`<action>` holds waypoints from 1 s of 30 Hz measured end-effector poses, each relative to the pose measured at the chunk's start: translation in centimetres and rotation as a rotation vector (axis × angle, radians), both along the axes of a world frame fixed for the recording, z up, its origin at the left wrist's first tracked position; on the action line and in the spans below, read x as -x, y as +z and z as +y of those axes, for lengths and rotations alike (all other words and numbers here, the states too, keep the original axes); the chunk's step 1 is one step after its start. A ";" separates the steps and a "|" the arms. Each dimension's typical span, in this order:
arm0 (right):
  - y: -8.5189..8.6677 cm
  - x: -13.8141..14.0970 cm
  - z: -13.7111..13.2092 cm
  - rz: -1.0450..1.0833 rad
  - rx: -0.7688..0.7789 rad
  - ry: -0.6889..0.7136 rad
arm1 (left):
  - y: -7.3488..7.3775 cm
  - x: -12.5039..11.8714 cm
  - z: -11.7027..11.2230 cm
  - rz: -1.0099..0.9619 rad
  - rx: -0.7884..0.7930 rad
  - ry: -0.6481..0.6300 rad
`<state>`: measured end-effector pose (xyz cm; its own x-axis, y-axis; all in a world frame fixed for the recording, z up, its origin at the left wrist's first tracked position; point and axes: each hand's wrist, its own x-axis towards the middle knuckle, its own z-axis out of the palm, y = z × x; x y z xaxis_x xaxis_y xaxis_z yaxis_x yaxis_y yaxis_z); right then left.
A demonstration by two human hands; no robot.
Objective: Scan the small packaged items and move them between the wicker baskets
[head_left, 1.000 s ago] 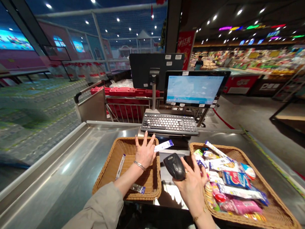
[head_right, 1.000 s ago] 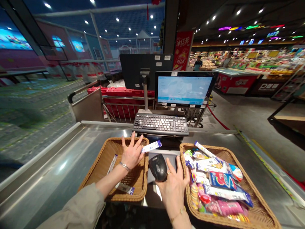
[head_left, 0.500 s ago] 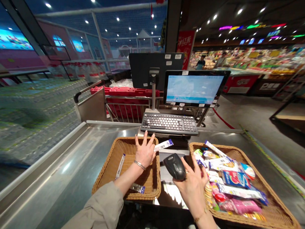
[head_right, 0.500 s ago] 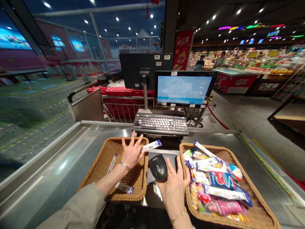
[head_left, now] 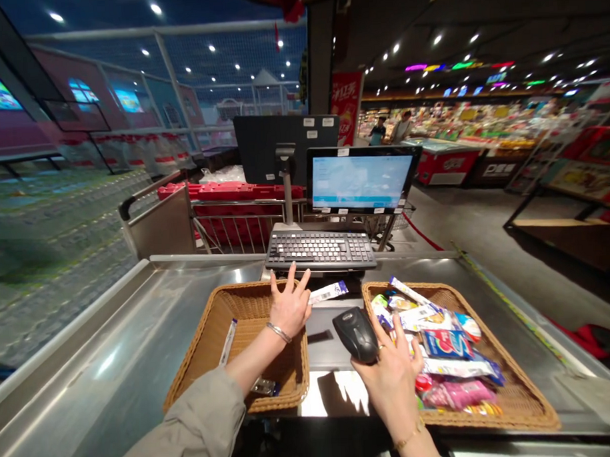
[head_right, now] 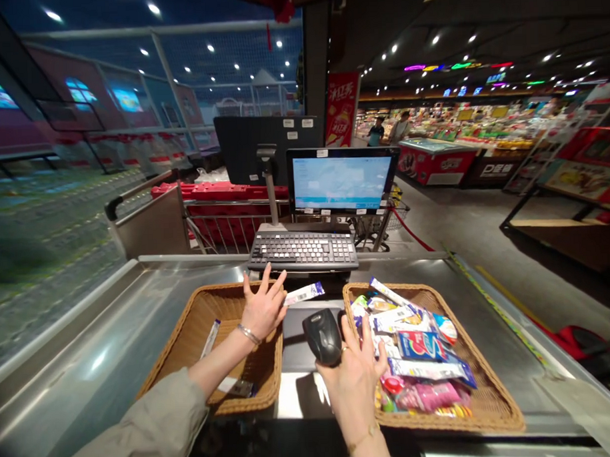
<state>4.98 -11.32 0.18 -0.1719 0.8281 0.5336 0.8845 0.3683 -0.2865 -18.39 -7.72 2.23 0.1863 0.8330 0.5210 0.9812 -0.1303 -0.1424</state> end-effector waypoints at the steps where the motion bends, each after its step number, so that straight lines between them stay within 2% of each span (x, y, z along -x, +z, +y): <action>1: 0.0 -0.3 0.0 0.004 -0.007 -0.019 | 0.1 -0.4 0.3 0.007 -0.002 -0.016; 14: 0.2 -5.2 0.2 0.002 -0.076 -0.229 | 0.9 -6.0 3.7 0.025 0.008 -0.211; 21: -0.2 -7.8 0.5 0.050 -0.026 -0.321 | 1.7 -9.7 5.3 0.021 0.037 -0.295; 30: -1.1 -10.8 0.9 0.117 -0.092 -0.466 | 1.0 -14.0 7.1 0.019 0.090 -0.415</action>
<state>15.76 -10.45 -0.88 0.2712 0.7511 0.6020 0.9252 -0.0309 -0.3783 -4.38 -0.61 3.23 0.5240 0.7275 0.4428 0.8404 -0.5262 -0.1299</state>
